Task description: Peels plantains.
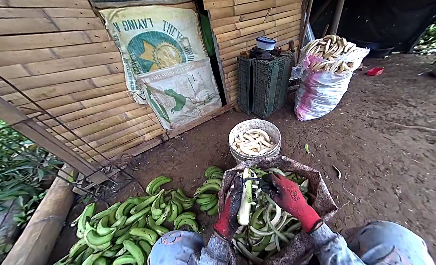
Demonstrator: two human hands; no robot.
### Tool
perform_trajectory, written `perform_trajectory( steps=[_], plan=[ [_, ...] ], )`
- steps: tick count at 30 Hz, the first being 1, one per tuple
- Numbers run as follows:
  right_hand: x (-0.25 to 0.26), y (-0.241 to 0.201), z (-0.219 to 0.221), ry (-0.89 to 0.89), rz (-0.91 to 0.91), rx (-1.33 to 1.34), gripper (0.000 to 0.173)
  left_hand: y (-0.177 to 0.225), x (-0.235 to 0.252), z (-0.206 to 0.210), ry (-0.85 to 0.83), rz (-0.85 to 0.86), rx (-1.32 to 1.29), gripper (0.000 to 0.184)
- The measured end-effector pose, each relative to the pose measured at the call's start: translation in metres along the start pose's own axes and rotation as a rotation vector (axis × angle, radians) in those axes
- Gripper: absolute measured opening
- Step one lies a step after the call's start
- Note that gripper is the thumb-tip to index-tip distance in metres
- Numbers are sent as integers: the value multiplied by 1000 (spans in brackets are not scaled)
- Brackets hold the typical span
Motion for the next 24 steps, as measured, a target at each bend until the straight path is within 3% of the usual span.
perform_trajectory(
  steps=[2,4,6,8,11,13,15,17,18,20,24],
  plan=[
    [12,10,-28,190,113,-67,46,0,-12,7,-52,-59,148,45],
    [18,22,-47,268,160,5,43,4,-12,9,-3,-46,211,44],
    [11,16,-37,195,73,150,36,11,-1,-8,121,68,176,44],
    [-9,-7,-4,2,-57,267,30,26,11,-23,211,200,212,50],
    [-29,-32,31,-163,-107,149,33,40,24,-35,309,325,143,53],
    [-19,-25,24,-72,-64,-11,39,33,21,-30,193,293,168,49],
    [2,-6,2,54,12,-99,43,18,13,-16,-17,129,449,45],
    [18,18,-15,67,148,-128,44,7,2,4,-219,-22,689,46],
    [21,26,-20,57,196,-113,45,7,-1,7,-206,-38,719,46],
    [15,22,-18,54,186,-25,44,8,8,-17,56,22,633,46],
    [-27,-29,10,120,-60,134,37,35,6,-56,652,224,173,48]
  ],
)
Point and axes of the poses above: each hand's wrist, its own x-axis towards the middle knuckle, its own z-axis out of the palm, y = z × x, the point moved 9 cm from there along x, towards the middle knuckle, and after that the axes turned 5 degrees about z, right-handed, at the moved point
